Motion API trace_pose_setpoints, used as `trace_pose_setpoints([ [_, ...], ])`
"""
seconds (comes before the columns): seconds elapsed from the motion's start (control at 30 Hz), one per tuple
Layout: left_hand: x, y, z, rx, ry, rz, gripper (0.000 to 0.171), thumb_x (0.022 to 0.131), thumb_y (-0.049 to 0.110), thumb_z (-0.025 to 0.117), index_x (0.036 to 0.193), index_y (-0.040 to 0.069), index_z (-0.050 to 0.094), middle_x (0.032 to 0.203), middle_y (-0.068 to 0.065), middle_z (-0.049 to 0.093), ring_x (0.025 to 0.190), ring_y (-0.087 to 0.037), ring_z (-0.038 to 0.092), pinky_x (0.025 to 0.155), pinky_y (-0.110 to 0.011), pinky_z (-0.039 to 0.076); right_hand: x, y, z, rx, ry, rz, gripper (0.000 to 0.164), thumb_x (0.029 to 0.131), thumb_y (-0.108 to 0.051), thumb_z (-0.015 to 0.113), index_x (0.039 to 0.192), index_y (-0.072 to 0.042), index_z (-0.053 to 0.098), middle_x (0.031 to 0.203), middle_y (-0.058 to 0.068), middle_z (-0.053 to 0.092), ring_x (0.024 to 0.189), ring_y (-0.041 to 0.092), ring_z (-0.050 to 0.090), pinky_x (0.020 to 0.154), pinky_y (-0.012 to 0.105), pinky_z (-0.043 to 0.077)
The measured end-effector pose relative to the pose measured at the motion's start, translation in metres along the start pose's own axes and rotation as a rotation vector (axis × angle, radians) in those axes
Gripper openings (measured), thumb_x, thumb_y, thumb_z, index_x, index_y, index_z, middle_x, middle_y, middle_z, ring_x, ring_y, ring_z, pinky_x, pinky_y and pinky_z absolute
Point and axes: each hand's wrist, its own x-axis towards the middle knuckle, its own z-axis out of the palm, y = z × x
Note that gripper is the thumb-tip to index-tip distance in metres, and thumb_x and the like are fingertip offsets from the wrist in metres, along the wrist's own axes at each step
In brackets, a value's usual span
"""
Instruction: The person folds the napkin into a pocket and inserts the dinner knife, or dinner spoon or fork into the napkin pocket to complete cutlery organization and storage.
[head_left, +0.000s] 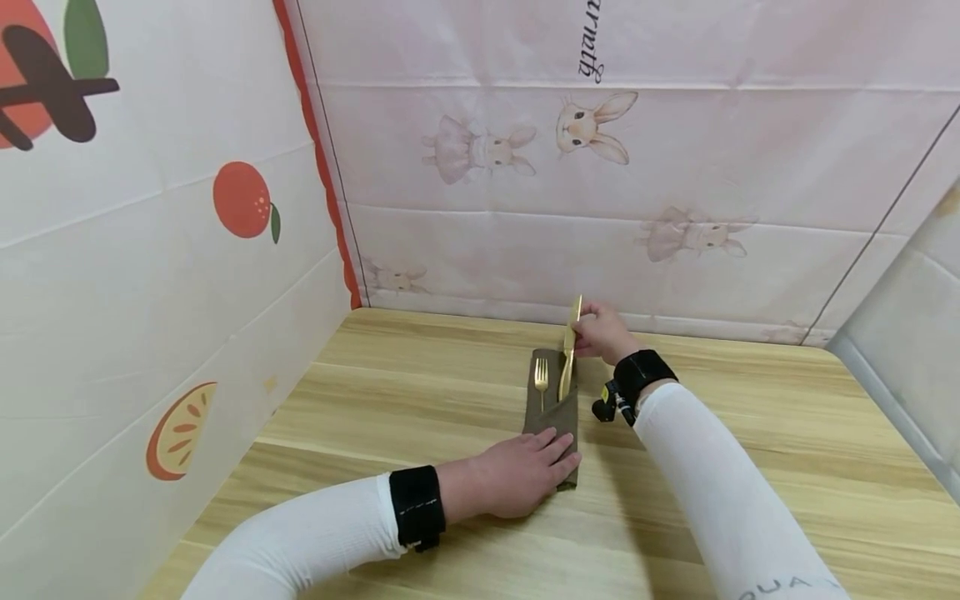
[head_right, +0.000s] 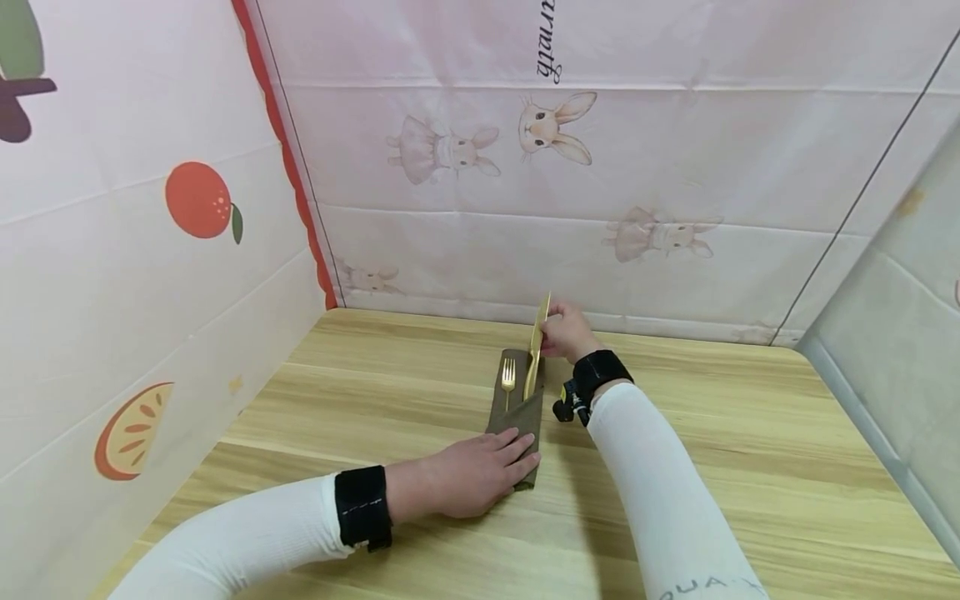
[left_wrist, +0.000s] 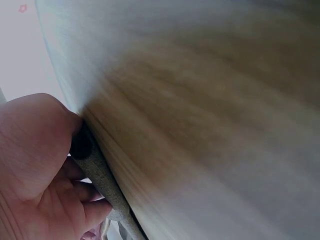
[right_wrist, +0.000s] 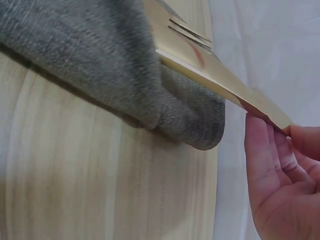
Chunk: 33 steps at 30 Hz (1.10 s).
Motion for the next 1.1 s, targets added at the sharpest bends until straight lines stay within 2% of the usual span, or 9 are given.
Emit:
trace_pose_setpoints([
  [0.3, 0.001, 0.001, 0.003, 0.012, 0.009, -0.006, 0.053, 0.113, 0.037, 0.029, 0.164, 0.026, 0.025, 0.173, -0.004, 0.022, 0.158, -0.027, 0.028, 0.122, -0.036, 0.038, -0.001, 0.014, 0.007, 0.039, -0.066, 0.074, 0.022, 0.104, -0.003, 0.05, 0.125, 0.001, 0.044, 0.082, 0.009, 0.063, 0.066, 0.019, 0.067, 0.07, 0.038, 0.063],
  [0.5, 0.001, 0.001, 0.005, 0.055, 0.038, -0.007, 0.053, 0.112, 0.037, 0.031, 0.164, 0.024, 0.028, 0.172, -0.006, 0.025, 0.156, -0.027, 0.031, 0.121, -0.035, 0.039, -0.007, 0.02, 0.011, 0.045, -0.125, 0.074, 0.015, 0.104, -0.003, 0.05, 0.117, -0.002, 0.045, 0.083, 0.008, 0.062, 0.068, 0.02, 0.067, 0.069, 0.037, 0.062],
  [0.7, 0.001, 0.002, 0.006, 0.039, 0.051, -0.013, 0.052, 0.112, 0.035, 0.033, 0.163, 0.023, 0.03, 0.171, -0.007, 0.026, 0.156, -0.027, 0.032, 0.12, -0.035, 0.04, -0.016, 0.023, 0.015, 0.024, -0.163, 0.09, 0.01, 0.104, -0.003, 0.052, 0.112, -0.002, 0.047, 0.081, 0.005, 0.059, 0.066, 0.018, 0.064, 0.067, 0.033, 0.06],
  [0.93, 0.002, 0.003, 0.004, 0.048, 0.054, -0.016, 0.052, 0.112, 0.034, 0.035, 0.163, 0.022, 0.032, 0.171, -0.008, 0.026, 0.156, -0.026, 0.032, 0.119, -0.033, 0.041, -0.026, 0.026, 0.015, 0.012, -0.208, 0.08, 0.006, 0.103, -0.003, 0.053, 0.103, -0.003, 0.047, 0.08, 0.009, 0.061, 0.064, 0.017, 0.065, 0.065, 0.032, 0.061],
  [1.1, 0.001, 0.004, 0.003, 0.073, 0.076, -0.02, 0.053, 0.111, 0.034, 0.038, 0.162, 0.019, 0.034, 0.17, -0.01, 0.028, 0.156, -0.025, 0.033, 0.118, -0.032, 0.043, -0.029, 0.033, 0.013, -0.053, -0.244, 0.064, 0.006, 0.102, -0.004, 0.055, 0.1, -0.004, 0.049, 0.073, 0.007, 0.065, 0.063, 0.015, 0.065, 0.058, 0.026, 0.053],
])
